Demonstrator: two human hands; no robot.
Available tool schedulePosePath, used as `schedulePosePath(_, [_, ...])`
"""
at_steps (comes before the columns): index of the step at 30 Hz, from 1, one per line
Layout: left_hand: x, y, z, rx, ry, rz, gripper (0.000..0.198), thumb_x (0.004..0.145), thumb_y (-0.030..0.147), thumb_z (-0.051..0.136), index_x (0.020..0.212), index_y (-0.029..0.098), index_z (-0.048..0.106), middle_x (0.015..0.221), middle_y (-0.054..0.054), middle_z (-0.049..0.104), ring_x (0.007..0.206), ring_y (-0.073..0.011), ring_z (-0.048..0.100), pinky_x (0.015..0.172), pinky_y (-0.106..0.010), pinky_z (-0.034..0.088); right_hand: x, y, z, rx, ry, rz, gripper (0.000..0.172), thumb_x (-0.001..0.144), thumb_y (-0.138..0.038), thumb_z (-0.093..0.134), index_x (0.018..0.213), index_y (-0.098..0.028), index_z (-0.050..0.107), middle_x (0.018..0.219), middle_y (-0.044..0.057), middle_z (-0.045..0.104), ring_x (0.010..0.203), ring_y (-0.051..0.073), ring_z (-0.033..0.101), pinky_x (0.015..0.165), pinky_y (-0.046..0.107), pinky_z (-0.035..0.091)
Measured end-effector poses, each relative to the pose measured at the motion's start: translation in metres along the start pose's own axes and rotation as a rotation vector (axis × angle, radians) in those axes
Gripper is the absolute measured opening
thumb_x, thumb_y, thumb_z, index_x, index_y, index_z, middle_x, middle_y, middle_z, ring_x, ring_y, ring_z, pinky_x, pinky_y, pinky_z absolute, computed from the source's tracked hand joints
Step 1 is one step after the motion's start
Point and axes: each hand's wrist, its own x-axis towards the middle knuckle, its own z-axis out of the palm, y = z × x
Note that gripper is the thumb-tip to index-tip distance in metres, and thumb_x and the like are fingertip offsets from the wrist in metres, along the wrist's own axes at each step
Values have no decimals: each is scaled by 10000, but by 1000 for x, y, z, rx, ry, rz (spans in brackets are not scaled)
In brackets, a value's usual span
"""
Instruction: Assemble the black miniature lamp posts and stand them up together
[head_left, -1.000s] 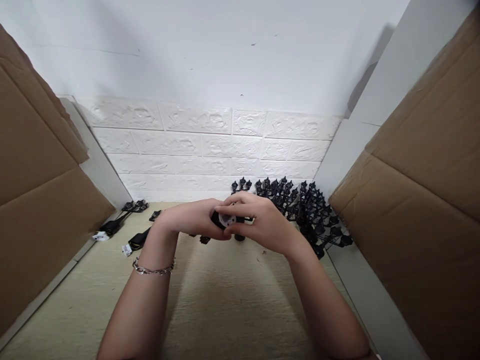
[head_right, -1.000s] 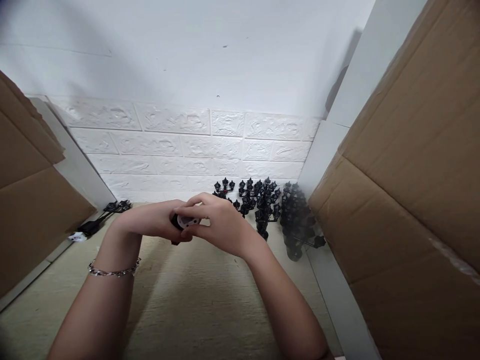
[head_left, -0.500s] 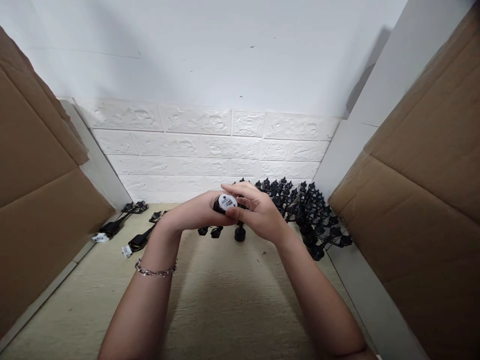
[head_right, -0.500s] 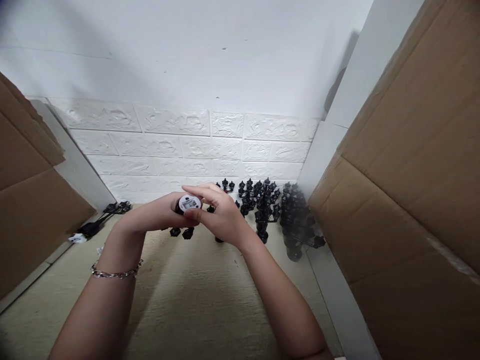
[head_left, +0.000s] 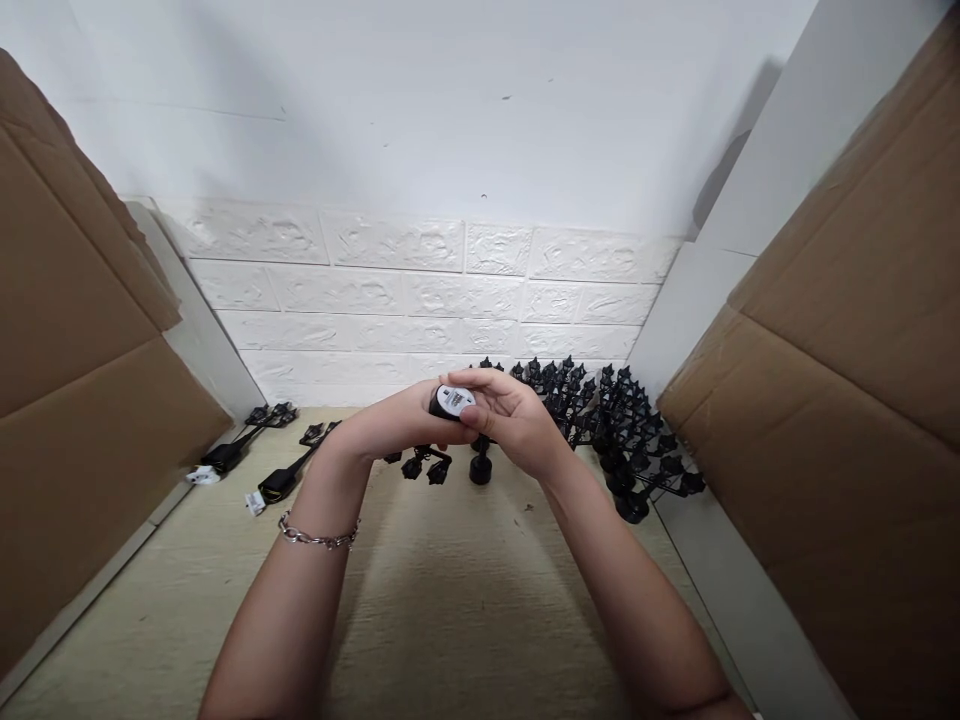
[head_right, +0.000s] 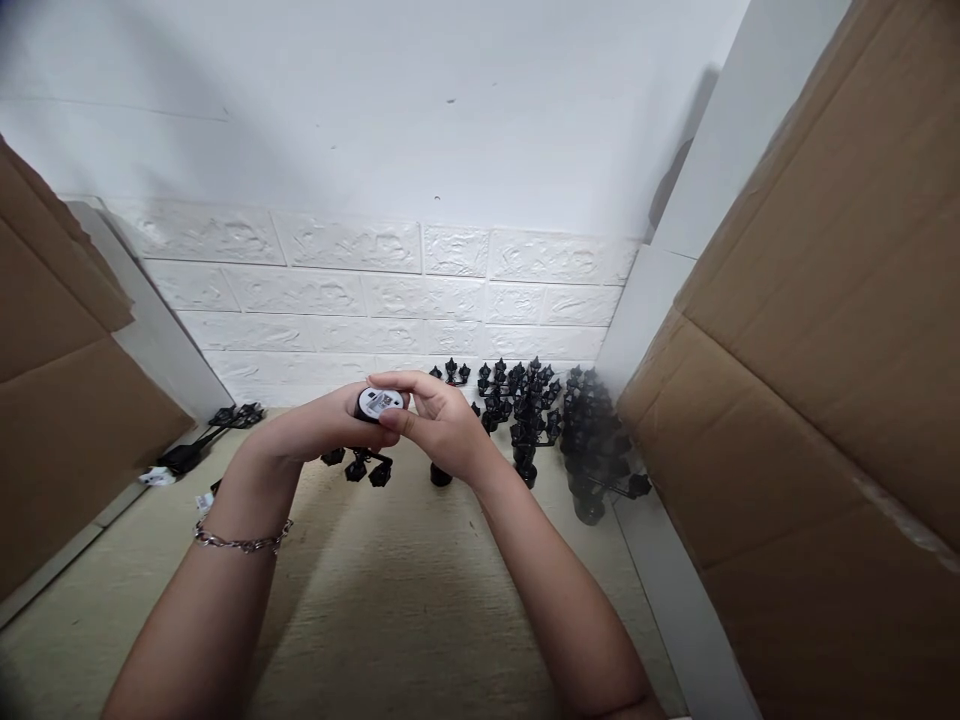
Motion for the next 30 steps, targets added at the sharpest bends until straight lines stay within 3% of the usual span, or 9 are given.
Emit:
schedulePosePath(6, [-1, -3, -4, -44, -112, 85, 295, 588, 324, 654, 740, 175, 449, 586, 47, 380, 514, -69, 331, 441, -201, 295, -2, -3, -5, -26, -50, -8, 285, 722, -287, 666, 994, -237, 597, 1078, 28, 611, 1048, 154, 546, 961, 366, 415])
schedulePosePath(13, [-15, 11, 3, 126, 84, 34, 302, 738, 449, 543, 829, 166, 492, 667, 5, 443, 590, -104, 417, 494, -222, 349, -6, -10, 4, -173, -58, -139, 319, 808, -387, 548, 1093, -244, 548, 1239, 28, 521, 1197, 165, 427, 1037, 387, 338])
schedulePosePath(17, [-18, 17, 4, 210, 162, 27, 335, 753, 435, 541, 965, 178, 507, 712, -1, 481, 608, -109, 434, 505, -222, 356, -8, -7, 17, -243, 30, -177, 368, 887, -407, 370, 1187, -226, 483, 1318, 32, 440, 1257, 152, 341, 1062, 375, 296])
schedulePosePath(22, [-14, 17, 10, 251, 205, 91, 286, 767, 367, 529, 977, 175, 499, 774, -9, 530, 679, -127, 480, 595, -245, 387, -7, 0, 27, -185, 186, -163, 414, 911, -360, 266, 1259, -189, 411, 1343, 55, 405, 1253, 150, 347, 1039, 345, 324])
schedulePosePath(26, [-12, 16, 17, 348, 244, 159, 224, 783, 302, 502, 967, 176, 485, 881, -20, 544, 777, -149, 488, 670, -270, 389, -5, -1, 28, -116, 200, -122, 447, 898, -322, 244, 1315, -180, 321, 1394, 51, 321, 1281, 145, 296, 1019, 328, 345])
schedulePosePath(30, [-14, 18, 20, 397, 244, 224, 171, 792, 276, 493, 934, 183, 471, 831, 7, 517, 728, -126, 467, 639, -249, 375, -7, -7, 30, -14, 214, -11, 507, 874, -331, 249, 1345, -146, 234, 1438, 58, 211, 1278, 181, 304, 986, 331, 379])
